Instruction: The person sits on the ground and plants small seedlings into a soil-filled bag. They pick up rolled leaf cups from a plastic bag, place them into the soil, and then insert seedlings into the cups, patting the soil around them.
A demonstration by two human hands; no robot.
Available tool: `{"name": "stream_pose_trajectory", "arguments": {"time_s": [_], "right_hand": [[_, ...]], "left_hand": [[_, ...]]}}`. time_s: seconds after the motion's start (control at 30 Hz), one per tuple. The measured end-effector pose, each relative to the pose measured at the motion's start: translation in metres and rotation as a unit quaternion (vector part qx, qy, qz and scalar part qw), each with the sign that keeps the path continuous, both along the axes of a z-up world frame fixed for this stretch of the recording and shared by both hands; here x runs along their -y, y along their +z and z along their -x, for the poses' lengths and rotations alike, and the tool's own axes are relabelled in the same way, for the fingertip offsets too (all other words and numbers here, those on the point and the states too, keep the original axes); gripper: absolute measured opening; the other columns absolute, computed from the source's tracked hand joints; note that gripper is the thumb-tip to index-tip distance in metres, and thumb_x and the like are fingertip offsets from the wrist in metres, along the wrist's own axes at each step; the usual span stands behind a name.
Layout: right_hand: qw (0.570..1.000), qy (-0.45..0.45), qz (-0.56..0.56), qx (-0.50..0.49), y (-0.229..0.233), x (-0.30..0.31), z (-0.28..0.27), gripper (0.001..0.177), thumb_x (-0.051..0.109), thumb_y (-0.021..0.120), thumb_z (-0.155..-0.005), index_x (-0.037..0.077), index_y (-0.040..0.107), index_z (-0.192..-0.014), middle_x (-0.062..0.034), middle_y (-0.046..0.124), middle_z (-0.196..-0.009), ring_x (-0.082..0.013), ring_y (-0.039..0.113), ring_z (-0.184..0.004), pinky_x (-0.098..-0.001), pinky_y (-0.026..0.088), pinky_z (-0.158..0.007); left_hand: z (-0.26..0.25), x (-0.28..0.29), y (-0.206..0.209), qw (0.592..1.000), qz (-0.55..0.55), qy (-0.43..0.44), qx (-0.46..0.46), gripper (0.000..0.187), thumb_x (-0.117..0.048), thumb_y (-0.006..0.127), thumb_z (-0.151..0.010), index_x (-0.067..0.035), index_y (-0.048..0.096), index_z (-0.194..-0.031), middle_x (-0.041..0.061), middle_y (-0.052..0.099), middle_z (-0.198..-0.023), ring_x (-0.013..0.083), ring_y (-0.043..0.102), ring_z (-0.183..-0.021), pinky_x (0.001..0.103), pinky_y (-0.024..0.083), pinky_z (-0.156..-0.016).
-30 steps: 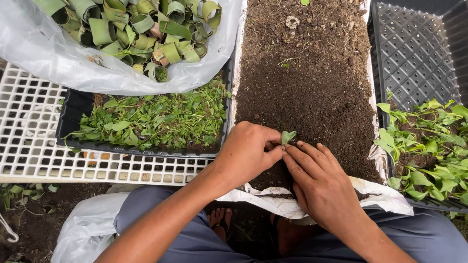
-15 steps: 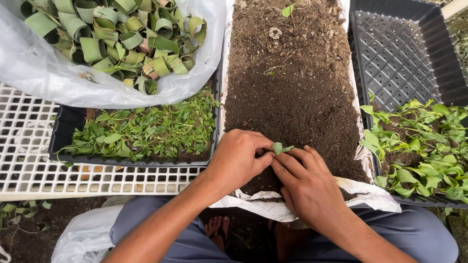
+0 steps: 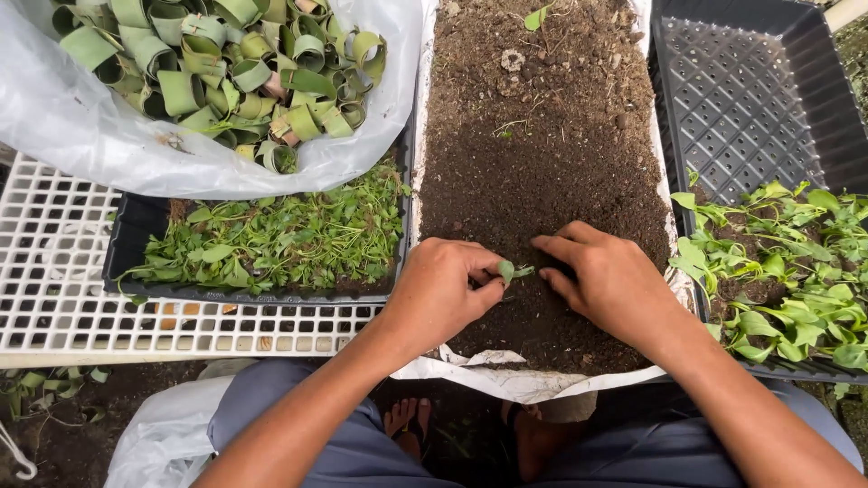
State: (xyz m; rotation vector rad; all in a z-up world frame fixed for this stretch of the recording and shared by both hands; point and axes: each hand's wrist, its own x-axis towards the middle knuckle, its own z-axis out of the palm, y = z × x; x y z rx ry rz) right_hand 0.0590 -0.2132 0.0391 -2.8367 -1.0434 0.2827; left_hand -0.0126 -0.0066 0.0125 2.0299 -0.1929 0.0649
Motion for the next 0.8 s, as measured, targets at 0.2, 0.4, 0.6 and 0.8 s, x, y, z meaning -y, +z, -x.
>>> {"name": "stream_pose_trajectory", "arguments": {"time_s": [0.2, 0.4, 0.6, 0.8], "right_hand": [[0.993, -0.019, -0.077, -0.091, 0.030, -0.004, 0.005, 0.023, 0.009, 0.072, -0.086, 0.008, 0.081, -0.107, -0.0148, 0.082, -0.095, -0.0349, 0.079, -0.090, -0.0427, 0.064, -0.077], [0.971, -0.073, -0.172, -0.146, 0.033, -0.022, 0.026, 0.022, 0.005, 0.074, -0.084, 0.009, 0.084, -0.104, -0.0137, 0.084, -0.087, -0.0242, 0.076, -0.068, -0.0346, 0.060, -0.061], [0.943, -0.089, -0.289, -0.137, 0.003, 0.005, 0.025, 0.030, -0.001, 0.076, -0.080, 0.006, 0.081, -0.108, -0.0114, 0.072, -0.056, -0.0171, 0.059, -0.053, -0.0327, 0.051, -0.052], [0.966, 0.099, -0.234, 0.038, -0.014, 0.017, 0.044, 0.033, 0.005, 0.058, -0.095, 0.001, 0.068, -0.127, -0.0142, 0.071, -0.130, -0.0370, 0.061, -0.130, -0.0454, 0.046, -0.115]], "left_hand": [[0.000, -0.001, -0.006, 1.000, 0.014, 0.001, -0.008, 0.013, -0.008, 0.071, -0.081, -0.008, 0.081, -0.089, 0.009, 0.078, -0.072, 0.0238, 0.078, -0.071, 0.029, 0.062, -0.059], [0.000, -0.003, -0.005, 1.000, 0.024, 0.004, -0.005, 0.014, -0.009, 0.070, -0.083, -0.009, 0.081, -0.091, 0.008, 0.078, -0.071, 0.0248, 0.078, -0.072, 0.035, 0.062, -0.065], [0.000, -0.004, -0.002, 1.000, 0.019, 0.006, -0.006, 0.014, -0.010, 0.069, -0.083, -0.010, 0.081, -0.091, 0.008, 0.077, -0.069, 0.0238, 0.078, -0.071, 0.034, 0.061, -0.067], [-0.002, 0.000, -0.013, 0.999, -0.027, 0.023, 0.017, 0.014, -0.016, 0.067, -0.083, -0.016, 0.081, -0.085, -0.002, 0.079, -0.071, 0.0093, 0.073, -0.061, 0.031, 0.054, -0.061]]}}
